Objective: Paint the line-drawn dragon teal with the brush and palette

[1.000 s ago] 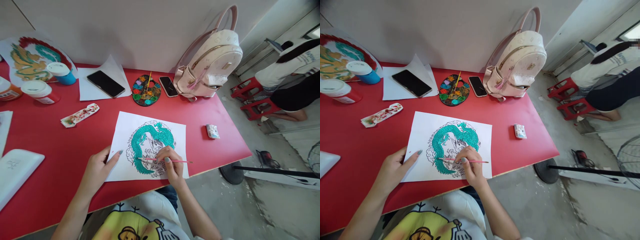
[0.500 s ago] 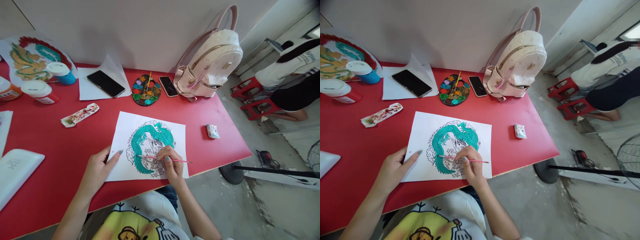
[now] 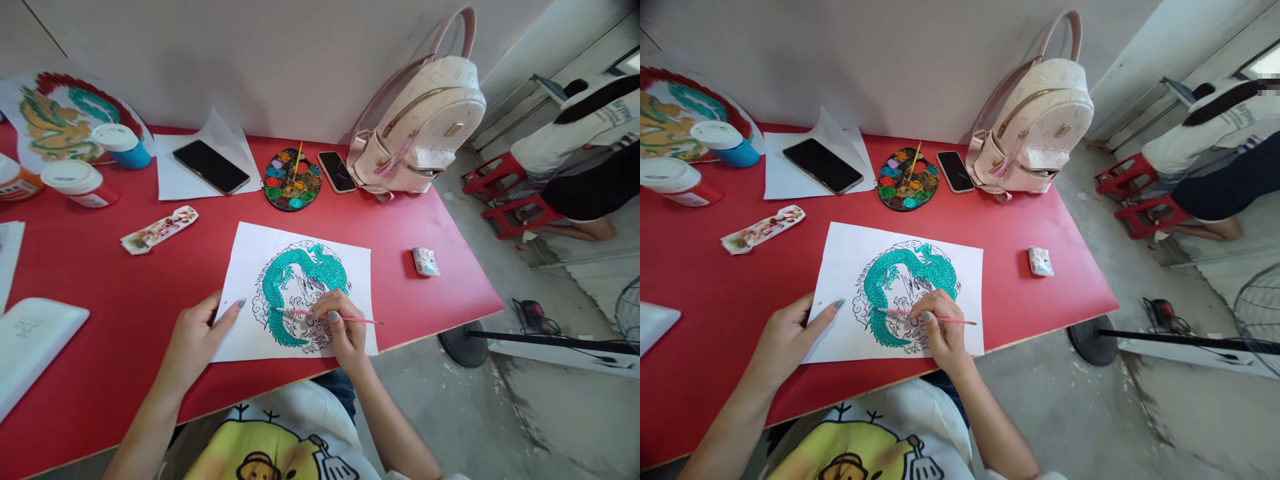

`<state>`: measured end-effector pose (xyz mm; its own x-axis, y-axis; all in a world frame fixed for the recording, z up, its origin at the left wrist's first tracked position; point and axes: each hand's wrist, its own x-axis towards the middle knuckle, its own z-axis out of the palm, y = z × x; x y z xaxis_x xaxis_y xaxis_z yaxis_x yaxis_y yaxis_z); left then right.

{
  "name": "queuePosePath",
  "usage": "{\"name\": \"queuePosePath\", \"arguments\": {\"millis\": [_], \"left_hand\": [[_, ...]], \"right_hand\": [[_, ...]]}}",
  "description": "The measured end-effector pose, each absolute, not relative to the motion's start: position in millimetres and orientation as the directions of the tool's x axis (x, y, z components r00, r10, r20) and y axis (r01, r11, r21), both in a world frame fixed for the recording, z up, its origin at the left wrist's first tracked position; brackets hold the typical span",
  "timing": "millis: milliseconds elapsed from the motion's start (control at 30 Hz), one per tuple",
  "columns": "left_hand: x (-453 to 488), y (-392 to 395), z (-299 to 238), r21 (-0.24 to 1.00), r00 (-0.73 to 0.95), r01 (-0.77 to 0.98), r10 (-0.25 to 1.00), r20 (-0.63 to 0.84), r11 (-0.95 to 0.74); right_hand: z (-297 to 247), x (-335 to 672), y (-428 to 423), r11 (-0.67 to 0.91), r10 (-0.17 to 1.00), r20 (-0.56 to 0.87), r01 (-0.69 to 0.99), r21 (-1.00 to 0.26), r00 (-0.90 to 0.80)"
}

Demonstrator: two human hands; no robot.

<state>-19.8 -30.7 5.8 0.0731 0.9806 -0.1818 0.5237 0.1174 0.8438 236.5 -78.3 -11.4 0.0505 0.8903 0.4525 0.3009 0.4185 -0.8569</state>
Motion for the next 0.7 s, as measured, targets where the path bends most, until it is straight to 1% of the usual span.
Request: {"name": "queuePosePath", "arguments": {"millis": [133, 267, 433, 567, 700], "left_hand": [[-20.5, -31.0, 4.5, 0.843, 0.075, 0.522, 0.977, -0.198, 0.13], [-21.0, -31.0, 2.6, 0.838, 0.076, 0.53, 0.977, -0.199, 0.129], [-18.1, -29.7, 6.0, 0.84, 0.074, 0.528, 0.978, -0.196, 0.128], [-15.5, -29.1, 9.5, 0.842, 0.064, 0.525, 0.98, -0.189, 0.128], [-15.4, -28.6, 10.0, 0.839, 0.066, 0.532, 0.981, -0.18, 0.118]], "right_hand": [[-11.9, 236.3, -78.9, 0.435, 0.891, 0.454, 0.302, -0.849, -0.008], [-12.6, 236.5, -79.2, 0.39, 0.903, 0.425, 0.303, -0.87, 0.058], [-11.2, 236.2, -78.6, 0.423, 0.891, 0.452, 0.275, -0.863, 0.047], [-11.0, 236.5, -79.2, 0.416, 0.892, 0.447, 0.268, -0.869, 0.065], [-11.4, 236.5, -79.7, 0.418, 0.895, 0.444, 0.259, -0.871, 0.05]]}}
